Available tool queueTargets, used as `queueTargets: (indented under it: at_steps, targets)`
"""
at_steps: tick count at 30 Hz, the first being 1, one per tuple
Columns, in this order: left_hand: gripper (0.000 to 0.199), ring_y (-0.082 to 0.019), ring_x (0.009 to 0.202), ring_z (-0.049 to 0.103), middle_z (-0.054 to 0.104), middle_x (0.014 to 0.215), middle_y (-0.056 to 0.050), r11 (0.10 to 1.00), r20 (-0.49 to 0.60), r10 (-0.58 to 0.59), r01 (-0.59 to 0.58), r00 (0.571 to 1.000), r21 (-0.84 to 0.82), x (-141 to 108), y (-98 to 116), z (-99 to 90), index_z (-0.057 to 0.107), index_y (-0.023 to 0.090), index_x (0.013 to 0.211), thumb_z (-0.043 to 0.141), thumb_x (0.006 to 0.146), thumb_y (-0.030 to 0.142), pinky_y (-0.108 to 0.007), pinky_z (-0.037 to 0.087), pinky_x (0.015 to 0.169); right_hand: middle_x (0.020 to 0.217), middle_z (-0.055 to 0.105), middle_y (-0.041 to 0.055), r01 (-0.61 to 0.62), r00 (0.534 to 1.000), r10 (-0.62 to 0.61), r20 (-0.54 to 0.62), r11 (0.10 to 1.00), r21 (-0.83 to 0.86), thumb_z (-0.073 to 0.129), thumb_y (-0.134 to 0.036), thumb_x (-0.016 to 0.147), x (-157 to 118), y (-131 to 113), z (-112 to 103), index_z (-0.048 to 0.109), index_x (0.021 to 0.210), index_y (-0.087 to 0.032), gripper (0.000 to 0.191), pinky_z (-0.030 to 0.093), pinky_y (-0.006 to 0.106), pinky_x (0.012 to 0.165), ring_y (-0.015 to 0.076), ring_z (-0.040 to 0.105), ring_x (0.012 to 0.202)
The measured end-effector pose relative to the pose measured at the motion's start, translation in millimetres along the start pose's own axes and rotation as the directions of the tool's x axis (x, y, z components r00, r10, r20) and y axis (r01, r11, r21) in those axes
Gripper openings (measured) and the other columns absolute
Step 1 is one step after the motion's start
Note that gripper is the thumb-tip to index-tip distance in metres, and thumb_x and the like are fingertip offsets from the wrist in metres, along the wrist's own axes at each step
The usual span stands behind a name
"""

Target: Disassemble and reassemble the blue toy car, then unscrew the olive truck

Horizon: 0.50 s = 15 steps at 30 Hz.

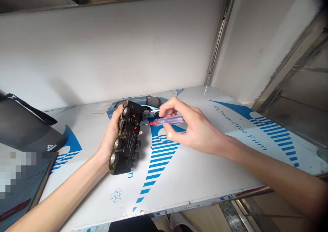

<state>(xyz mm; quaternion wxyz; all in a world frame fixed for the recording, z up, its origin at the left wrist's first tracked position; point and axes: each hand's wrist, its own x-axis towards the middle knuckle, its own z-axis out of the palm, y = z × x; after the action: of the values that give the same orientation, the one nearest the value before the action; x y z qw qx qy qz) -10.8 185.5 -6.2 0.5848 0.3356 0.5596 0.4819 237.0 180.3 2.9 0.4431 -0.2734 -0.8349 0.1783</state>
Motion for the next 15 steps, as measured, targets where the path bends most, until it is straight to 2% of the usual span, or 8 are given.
queueTargets:
  at_steps: [3, 6, 7, 9, 11, 12, 14, 15]
  targets:
    - [0.065, -0.021, 0.05, 0.069, 0.075, 0.068, -0.011, 1.0, -0.017, -0.005, 0.006, 1.0, 0.022, -0.2, 0.8, 0.6, 0.077, 0.016, 0.096, 0.051, 0.099, 0.075, -0.027, 0.058, 0.046, 0.09, 0.062, -0.0039, -0.086, 0.996, 0.085, 0.02, 0.996, 0.038, 0.057, -0.024, 0.104, -0.7, 0.0, 0.3, 0.057, 0.11, -0.027, 0.007, 0.047, 0.03, 0.074, 0.0138, 0.056, 0.079]
    - [0.066, -0.021, 0.046, 0.068, 0.074, 0.066, -0.011, 0.999, -0.024, -0.03, 0.031, 0.999, 0.038, -1.6, 2.8, 3.1, 0.075, 0.016, 0.089, 0.048, 0.101, 0.075, -0.029, 0.057, 0.044, 0.074, 0.053, -0.007, -0.152, 0.988, 0.15, 0.044, 0.987, 0.05, 0.052, -0.029, 0.108, -0.8, -1.1, 0.7, 0.056, 0.11, -0.029, 0.005, 0.041, 0.029, 0.063, 0.013, 0.046, 0.065]
    - [0.065, -0.022, 0.047, 0.069, 0.074, 0.066, -0.01, 0.999, -0.029, -0.028, 0.029, 0.999, 0.035, -2.3, 3.4, 4.2, 0.075, 0.016, 0.089, 0.047, 0.102, 0.073, -0.029, 0.058, 0.044, 0.075, 0.053, -0.007, -0.148, 0.988, 0.146, 0.04, 0.988, 0.04, 0.055, -0.025, 0.106, -0.6, -1.5, 0.7, 0.056, 0.111, -0.029, 0.006, 0.042, 0.029, 0.065, 0.0131, 0.047, 0.067]
    - [0.063, -0.022, 0.052, 0.072, 0.075, 0.068, -0.01, 1.0, -0.039, -0.013, 0.013, 0.999, 0.018, -3.6, 4.2, 6.2, 0.076, 0.016, 0.091, 0.047, 0.104, 0.07, -0.027, 0.058, 0.045, 0.085, 0.058, -0.0055, -0.12, 0.993, 0.119, 0.015, 0.993, 0.023, 0.064, -0.017, 0.097, 0.0, -1.9, 0.3, 0.057, 0.112, -0.029, 0.021, 0.046, 0.03, 0.074, 0.0142, 0.055, 0.079]
    - [0.06, -0.021, 0.056, 0.074, 0.075, 0.07, -0.009, 1.0, -0.043, 0.003, -0.004, 0.999, -0.007, -4.4, 4.0, 7.4, 0.077, 0.016, 0.094, 0.05, 0.104, 0.068, -0.024, 0.059, 0.047, 0.097, 0.062, -0.0033, -0.109, 0.994, 0.109, 0.004, 0.994, 0.029, 0.067, -0.016, 0.094, 0.4, -1.6, -0.2, 0.058, 0.114, -0.028, 0.024, 0.047, 0.031, 0.084, 0.0157, 0.059, 0.091]
    - [0.059, -0.02, 0.057, 0.075, 0.075, 0.07, -0.008, 1.0, -0.041, 0.007, -0.007, 0.999, -0.018, -4.5, 3.7, 7.6, 0.077, 0.016, 0.095, 0.052, 0.103, 0.069, -0.023, 0.059, 0.048, 0.097, 0.062, -0.0029, -0.118, 0.993, 0.118, 0.005, 0.992, 0.042, 0.065, -0.019, 0.098, 0.5, -1.2, -0.4, 0.058, 0.113, -0.028, 0.019, 0.047, 0.032, 0.084, 0.0157, 0.059, 0.091]
    - [0.058, -0.02, 0.057, 0.075, 0.075, 0.07, -0.008, 1.0, -0.033, 0.001, -0.002, 0.999, -0.029, -3.7, 2.8, 7.3, 0.077, 0.016, 0.094, 0.056, 0.101, 0.07, -0.023, 0.059, 0.049, 0.085, 0.059, -0.0046, -0.16, 0.987, 0.158, 0.03, 0.984, 0.072, 0.055, -0.029, 0.107, 0.5, -0.3, -0.5, 0.058, 0.112, -0.028, 0.006, 0.045, 0.031, 0.076, 0.014, 0.055, 0.079]
    - [0.058, -0.021, 0.056, 0.074, 0.076, 0.07, -0.008, 1.0, -0.032, -0.003, 0.002, 0.999, -0.03, -2.9, 2.4, 6.8, 0.076, 0.016, 0.094, 0.057, 0.1, 0.071, -0.024, 0.059, 0.048, 0.079, 0.056, -0.0058, -0.18, 0.983, 0.177, 0.046, 0.98, 0.082, 0.051, -0.031, 0.11, 0.5, 0.0, -0.5, 0.058, 0.112, -0.028, 0.008, 0.044, 0.03, 0.073, 0.0133, 0.051, 0.074]
